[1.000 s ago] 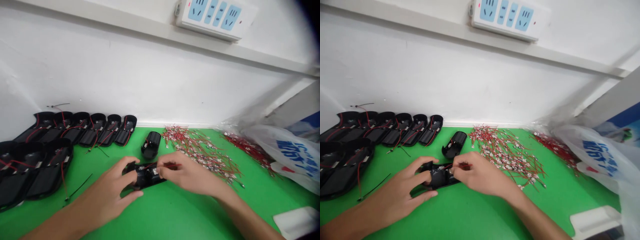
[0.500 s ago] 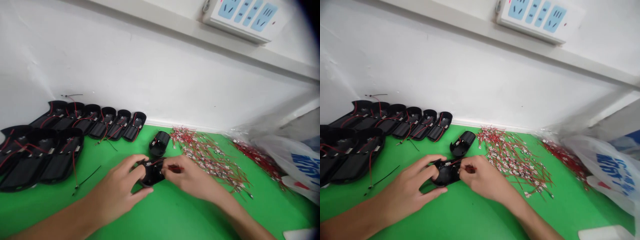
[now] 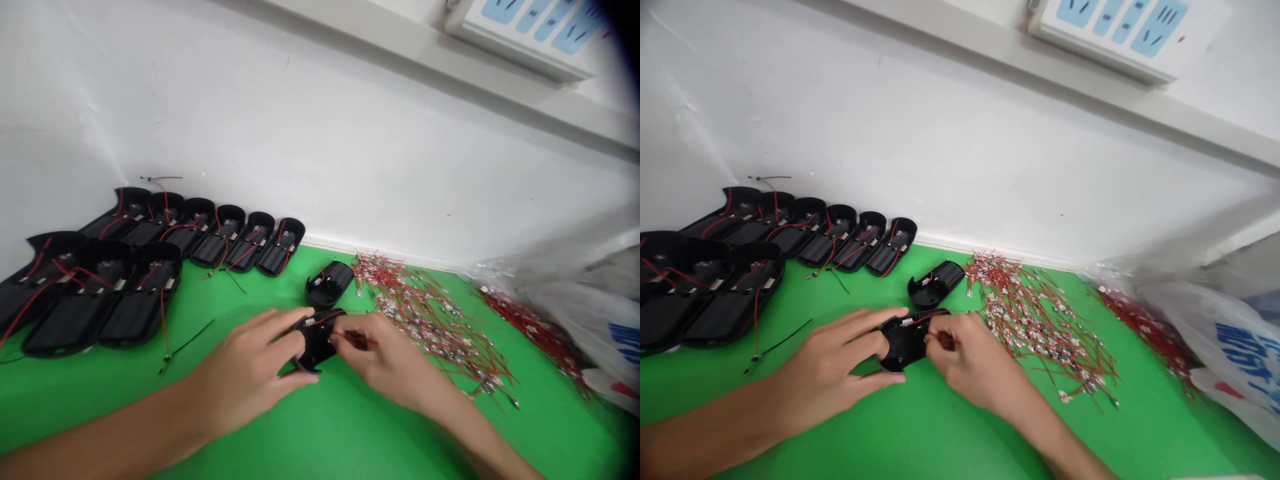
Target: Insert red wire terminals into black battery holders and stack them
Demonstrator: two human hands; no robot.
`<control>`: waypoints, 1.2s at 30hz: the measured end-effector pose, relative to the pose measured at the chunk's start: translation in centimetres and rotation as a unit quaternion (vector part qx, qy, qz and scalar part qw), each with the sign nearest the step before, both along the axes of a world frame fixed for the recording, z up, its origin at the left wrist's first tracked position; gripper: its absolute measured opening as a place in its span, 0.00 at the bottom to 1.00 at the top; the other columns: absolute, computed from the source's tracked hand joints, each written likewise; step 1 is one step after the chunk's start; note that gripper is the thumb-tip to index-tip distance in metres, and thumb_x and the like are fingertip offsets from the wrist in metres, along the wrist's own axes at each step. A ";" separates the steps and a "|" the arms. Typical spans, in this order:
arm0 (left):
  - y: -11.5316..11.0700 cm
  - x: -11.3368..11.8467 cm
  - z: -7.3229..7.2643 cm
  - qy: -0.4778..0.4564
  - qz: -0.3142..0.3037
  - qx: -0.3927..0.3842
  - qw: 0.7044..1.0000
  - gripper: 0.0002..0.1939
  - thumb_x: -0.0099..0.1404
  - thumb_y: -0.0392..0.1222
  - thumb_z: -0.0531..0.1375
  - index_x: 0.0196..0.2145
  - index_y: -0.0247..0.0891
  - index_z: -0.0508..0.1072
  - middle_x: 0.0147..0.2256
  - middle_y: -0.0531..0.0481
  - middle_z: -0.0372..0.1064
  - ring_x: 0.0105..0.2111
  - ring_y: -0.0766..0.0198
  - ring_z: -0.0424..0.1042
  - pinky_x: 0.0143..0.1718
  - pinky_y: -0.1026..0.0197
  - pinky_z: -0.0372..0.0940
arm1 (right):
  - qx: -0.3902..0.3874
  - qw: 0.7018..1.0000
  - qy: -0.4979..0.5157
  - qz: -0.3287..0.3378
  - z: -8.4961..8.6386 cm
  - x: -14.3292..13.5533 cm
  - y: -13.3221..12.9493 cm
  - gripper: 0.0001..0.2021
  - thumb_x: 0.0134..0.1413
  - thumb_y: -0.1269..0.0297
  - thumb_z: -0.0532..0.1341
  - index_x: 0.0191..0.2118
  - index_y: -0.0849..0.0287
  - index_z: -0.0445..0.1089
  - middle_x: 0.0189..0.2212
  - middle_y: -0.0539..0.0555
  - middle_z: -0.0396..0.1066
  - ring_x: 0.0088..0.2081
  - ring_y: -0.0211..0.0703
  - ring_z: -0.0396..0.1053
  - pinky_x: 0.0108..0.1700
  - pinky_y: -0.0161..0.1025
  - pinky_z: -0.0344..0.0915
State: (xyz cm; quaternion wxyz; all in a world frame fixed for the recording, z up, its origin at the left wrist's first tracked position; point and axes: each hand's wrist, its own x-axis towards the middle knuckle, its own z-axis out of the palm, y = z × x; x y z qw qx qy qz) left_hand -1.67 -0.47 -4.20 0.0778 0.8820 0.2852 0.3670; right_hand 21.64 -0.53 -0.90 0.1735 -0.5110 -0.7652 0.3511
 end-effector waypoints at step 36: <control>-0.9 0.5 0.2 0.061 -0.016 0.049 0.997 0.07 0.68 0.38 0.65 0.37 0.37 0.69 0.52 0.41 0.75 0.48 0.55 0.76 0.51 0.55 0.71 | 0.178 0.967 -0.180 -0.006 -0.4 -1.5 -2.2 0.12 0.63 0.71 0.52 0.26 0.56 0.59 0.18 0.49 0.63 0.18 0.37 0.56 0.25 0.37 0.44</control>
